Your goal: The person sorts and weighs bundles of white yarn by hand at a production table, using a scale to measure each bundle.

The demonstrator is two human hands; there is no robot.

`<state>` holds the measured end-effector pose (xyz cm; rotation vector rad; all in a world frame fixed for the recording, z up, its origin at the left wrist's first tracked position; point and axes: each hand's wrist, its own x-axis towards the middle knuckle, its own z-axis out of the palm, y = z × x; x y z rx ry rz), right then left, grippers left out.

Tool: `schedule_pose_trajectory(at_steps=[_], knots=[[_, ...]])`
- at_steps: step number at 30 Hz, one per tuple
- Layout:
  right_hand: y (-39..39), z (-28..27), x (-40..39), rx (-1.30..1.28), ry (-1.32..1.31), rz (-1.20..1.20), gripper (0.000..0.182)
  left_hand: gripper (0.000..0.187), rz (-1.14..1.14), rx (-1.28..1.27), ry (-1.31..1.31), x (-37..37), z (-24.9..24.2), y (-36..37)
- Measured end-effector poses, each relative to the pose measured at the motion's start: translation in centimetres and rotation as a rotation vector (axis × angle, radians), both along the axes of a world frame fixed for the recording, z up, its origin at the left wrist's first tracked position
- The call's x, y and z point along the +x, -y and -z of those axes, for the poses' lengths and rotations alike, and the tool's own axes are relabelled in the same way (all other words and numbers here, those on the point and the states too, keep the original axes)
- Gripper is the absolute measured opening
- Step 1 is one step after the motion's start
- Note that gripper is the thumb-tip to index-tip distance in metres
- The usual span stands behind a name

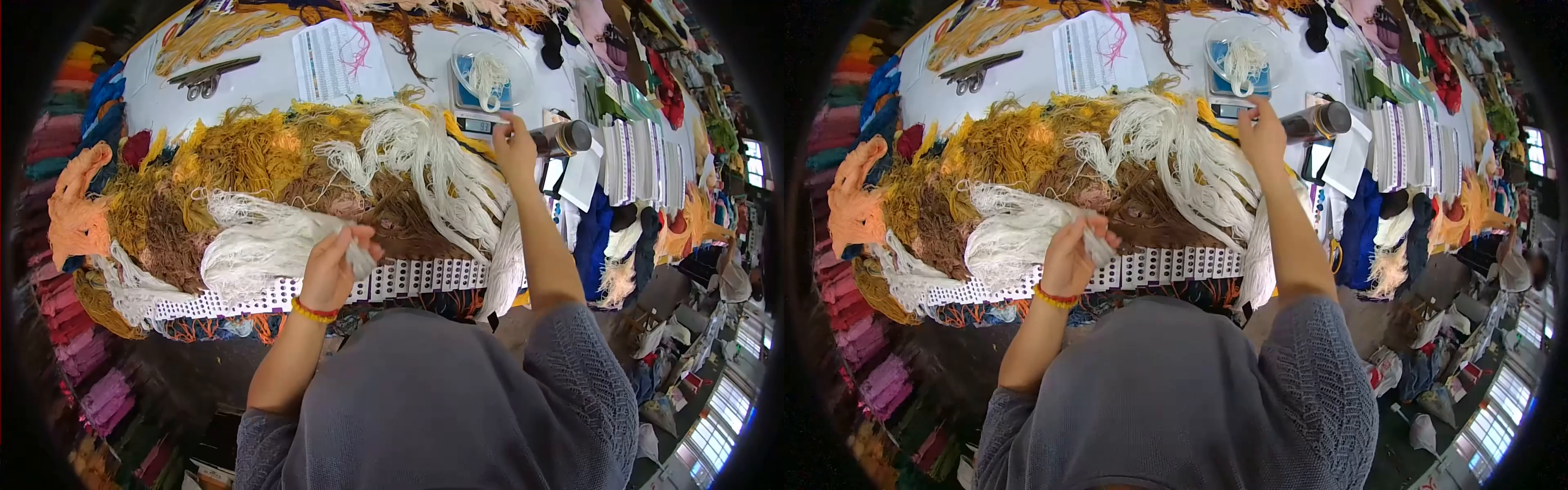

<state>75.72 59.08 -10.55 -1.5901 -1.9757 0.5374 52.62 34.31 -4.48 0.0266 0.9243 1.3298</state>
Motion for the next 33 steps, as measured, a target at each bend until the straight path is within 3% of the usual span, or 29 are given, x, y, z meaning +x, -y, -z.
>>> schedule_pose_trajectory(at_steps=[3, 5, 9, 11, 13, 21, 27, 33], knots=[[6.6, -1.1, -2.5, -0.107, -0.236, -0.125, 0.016, 0.037, -0.035, 0.073, 0.078, 0.2, 1.2, -0.8], [11.5, -3.0, -4.6, -0.478, -0.328, -0.269, 0.018, 0.04, -0.035, 0.086, 0.093, 0.3, 1.3, -1.2], [16.9, -4.9, -8.3, -0.833, -0.742, -0.38, 0.015, 0.04, -0.001, 0.074, 0.102, 0.8, 1.1, -1.3], [18.0, -4.8, -8.9, -0.765, -0.779, -0.394, 0.012, 0.035, 0.024, 0.138, -0.095, 1.3, 1.0, -1.0], [18.3, -5.2, -9.1, -0.671, -0.551, -0.489, 0.012, 0.031, 0.027, 0.142, -0.116, 1.6, 0.7, -0.8], [19.4, -5.4, -8.9, -0.543, -0.48, -0.467, 0.01, 0.019, -0.015, 0.058, -0.272, 1.4, 1.5, 0.4], [19.7, -5.7, -9.2, -0.885, -0.801, -0.351, 0.015, 0.025, -0.105, 0.0, -0.062, 0.6, 0.1, 0.6], [20.2, -6.4, -9.6, -0.944, -0.923, -0.356, 0.014, 0.022, -0.074, 0.074, -0.036, 0.6, -0.8, 1.1]])
